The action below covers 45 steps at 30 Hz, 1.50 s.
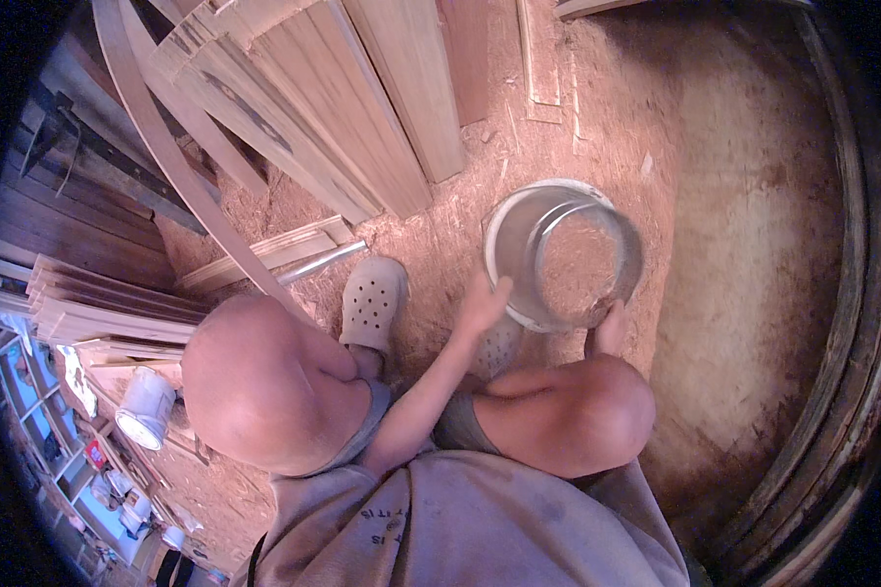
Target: The person uses a sieve to collect sawdust into a bucket and then applies the sawdust mixture to a wooden door panel by hand, rubbing it across the surface.
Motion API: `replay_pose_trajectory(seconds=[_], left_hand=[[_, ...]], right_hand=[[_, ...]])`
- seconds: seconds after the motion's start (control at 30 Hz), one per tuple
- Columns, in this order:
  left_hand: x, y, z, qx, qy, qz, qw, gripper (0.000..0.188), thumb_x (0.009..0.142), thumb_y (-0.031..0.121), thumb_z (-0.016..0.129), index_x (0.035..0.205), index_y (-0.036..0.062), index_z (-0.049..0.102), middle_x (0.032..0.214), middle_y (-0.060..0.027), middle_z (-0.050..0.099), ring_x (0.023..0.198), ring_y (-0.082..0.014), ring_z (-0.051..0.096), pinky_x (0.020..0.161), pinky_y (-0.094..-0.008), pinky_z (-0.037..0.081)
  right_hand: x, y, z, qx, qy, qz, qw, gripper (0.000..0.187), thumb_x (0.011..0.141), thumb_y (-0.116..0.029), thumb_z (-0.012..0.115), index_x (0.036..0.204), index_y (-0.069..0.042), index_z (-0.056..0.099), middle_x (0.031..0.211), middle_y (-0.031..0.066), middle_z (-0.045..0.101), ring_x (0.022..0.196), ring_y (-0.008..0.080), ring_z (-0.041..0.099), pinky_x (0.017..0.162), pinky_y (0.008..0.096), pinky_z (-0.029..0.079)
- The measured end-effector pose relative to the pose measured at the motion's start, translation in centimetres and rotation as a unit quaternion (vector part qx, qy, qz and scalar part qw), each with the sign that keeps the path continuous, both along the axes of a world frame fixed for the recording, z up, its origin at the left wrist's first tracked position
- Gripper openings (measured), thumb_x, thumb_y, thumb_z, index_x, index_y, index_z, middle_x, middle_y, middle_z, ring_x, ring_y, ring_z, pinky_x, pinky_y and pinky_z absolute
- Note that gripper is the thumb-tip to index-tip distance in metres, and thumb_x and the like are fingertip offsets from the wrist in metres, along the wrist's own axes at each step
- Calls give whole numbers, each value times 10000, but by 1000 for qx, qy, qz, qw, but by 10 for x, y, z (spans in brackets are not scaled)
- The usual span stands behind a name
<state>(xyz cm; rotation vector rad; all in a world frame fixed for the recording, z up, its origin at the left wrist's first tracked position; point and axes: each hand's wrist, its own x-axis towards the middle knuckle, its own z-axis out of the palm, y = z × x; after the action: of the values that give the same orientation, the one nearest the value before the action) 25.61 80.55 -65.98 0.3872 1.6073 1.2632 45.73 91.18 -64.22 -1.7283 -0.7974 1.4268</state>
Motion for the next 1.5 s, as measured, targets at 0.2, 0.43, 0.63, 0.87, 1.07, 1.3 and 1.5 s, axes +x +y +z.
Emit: replay_pose_trajectory(seconds=[0.2,0.43,0.63,0.87,1.07,1.3,1.5], left_hand=[[5,2,3,-51,27,35,998,553,782,154,515,1285,-47,399,1220,-246,518,1155,-355,501,1006,-403,359],[6,0,-1,-4,2,25,1000,585,787,152,503,1319,-45,358,1251,-254,491,1191,-361,472,1024,-400,339],[4,-2,-2,-39,14,24,999,559,797,160,500,1304,-44,385,1250,-257,487,1188,-372,470,1026,-405,333],[0,0,4,-26,44,16,999,552,800,125,496,1314,-35,374,1255,-246,489,1195,-359,470,1030,-405,330],[-2,5,13,16,-56,52,997,546,792,54,476,1322,-31,374,1261,-213,499,1206,-313,467,1034,-377,331],[1,1,-1,7,22,24,999,561,796,96,498,1322,-40,360,1250,-235,501,1200,-330,473,1023,-378,342],[0,1,9,-32,-13,47,998,575,796,122,507,1326,-40,355,1241,-251,506,1185,-352,484,1007,-392,356]], right_hand=[[14,2,-19,2,-6,3,1000,282,873,-237,393,846,-16,567,823,86,535,814,184,491,708,338,405],[5,2,12,-25,-43,27,998,272,853,-195,427,1005,-8,553,963,115,568,885,221,545,822,365,436],[4,1,-8,-2,7,-12,1000,258,854,-192,422,968,-5,560,935,102,562,839,189,524,783,352,423],[2,7,1,18,-67,76,995,288,859,-194,404,1005,15,537,938,104,547,879,212,507,813,361,402],[-27,4,35,38,-175,100,979,289,868,-193,397,1009,13,544,947,102,549,873,209,504,804,357,401],[-26,3,41,7,-245,169,954,269,895,-176,375,974,9,554,948,104,549,856,188,528,790,355,439],[-17,3,20,-16,-110,81,990,208,890,-169,396,878,-7,526,863,85,513,786,164,489,708,342,407]])
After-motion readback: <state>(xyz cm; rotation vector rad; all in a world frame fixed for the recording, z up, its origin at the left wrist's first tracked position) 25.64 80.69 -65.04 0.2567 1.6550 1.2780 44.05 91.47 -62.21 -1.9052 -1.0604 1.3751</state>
